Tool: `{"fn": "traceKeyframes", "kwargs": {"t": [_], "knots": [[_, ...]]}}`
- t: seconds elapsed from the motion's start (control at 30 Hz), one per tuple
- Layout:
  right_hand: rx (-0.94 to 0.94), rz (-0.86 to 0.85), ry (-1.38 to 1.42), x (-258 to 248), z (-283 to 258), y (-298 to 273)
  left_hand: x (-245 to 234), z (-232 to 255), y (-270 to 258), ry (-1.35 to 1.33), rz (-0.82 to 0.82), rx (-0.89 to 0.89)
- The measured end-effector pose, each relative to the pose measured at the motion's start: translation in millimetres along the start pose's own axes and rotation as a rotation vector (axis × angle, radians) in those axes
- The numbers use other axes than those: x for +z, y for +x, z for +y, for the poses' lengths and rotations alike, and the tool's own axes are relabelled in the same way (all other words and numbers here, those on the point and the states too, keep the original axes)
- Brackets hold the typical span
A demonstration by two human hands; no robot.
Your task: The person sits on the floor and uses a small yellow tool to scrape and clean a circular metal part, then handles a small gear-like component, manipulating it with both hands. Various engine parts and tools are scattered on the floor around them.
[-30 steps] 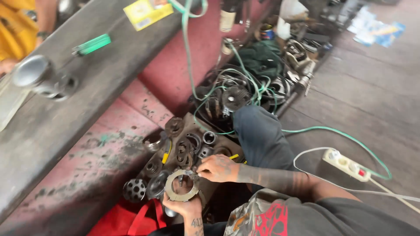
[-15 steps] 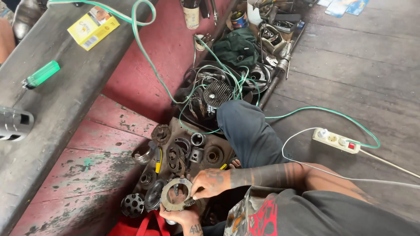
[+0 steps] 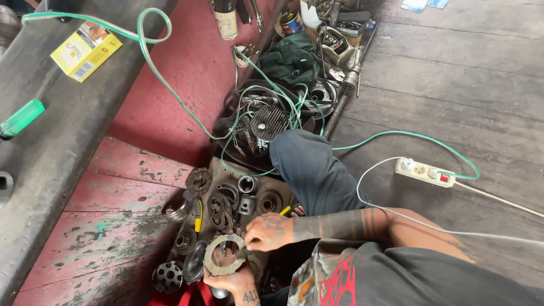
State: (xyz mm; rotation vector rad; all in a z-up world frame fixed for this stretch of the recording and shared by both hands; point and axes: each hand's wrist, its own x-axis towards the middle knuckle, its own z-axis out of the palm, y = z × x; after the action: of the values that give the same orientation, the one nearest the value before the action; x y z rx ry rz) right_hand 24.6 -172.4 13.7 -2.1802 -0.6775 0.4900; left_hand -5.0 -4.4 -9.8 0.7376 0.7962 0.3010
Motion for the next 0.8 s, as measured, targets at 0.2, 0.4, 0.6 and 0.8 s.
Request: {"fn": "traceKeyframes", "kwargs": {"t": [0.2, 0.4, 0.6, 0.8], "knots": [[0.004, -0.017, -0.021, 8.5, 16.3, 8.5, 8.0, 5.2, -9.7, 0.010, -0.012, -0.058], [-0.043, -0.126, 0.095, 1.8, -1.4, -0.7, -1.8, -1.5, -2.8, 0.037, -0.001, 0.023], [-0.154, -0.112, 0.158, -13.0, -5.6, 0.6, 26.0, 17.4, -27.0, -0.019, -0.147, -0.050], [-0.058, 0.113, 0.021, -3.7, 16.7, 9.0, 7.1, 3.6, -4.6, -0.033, -0.038, -0.035]]}}
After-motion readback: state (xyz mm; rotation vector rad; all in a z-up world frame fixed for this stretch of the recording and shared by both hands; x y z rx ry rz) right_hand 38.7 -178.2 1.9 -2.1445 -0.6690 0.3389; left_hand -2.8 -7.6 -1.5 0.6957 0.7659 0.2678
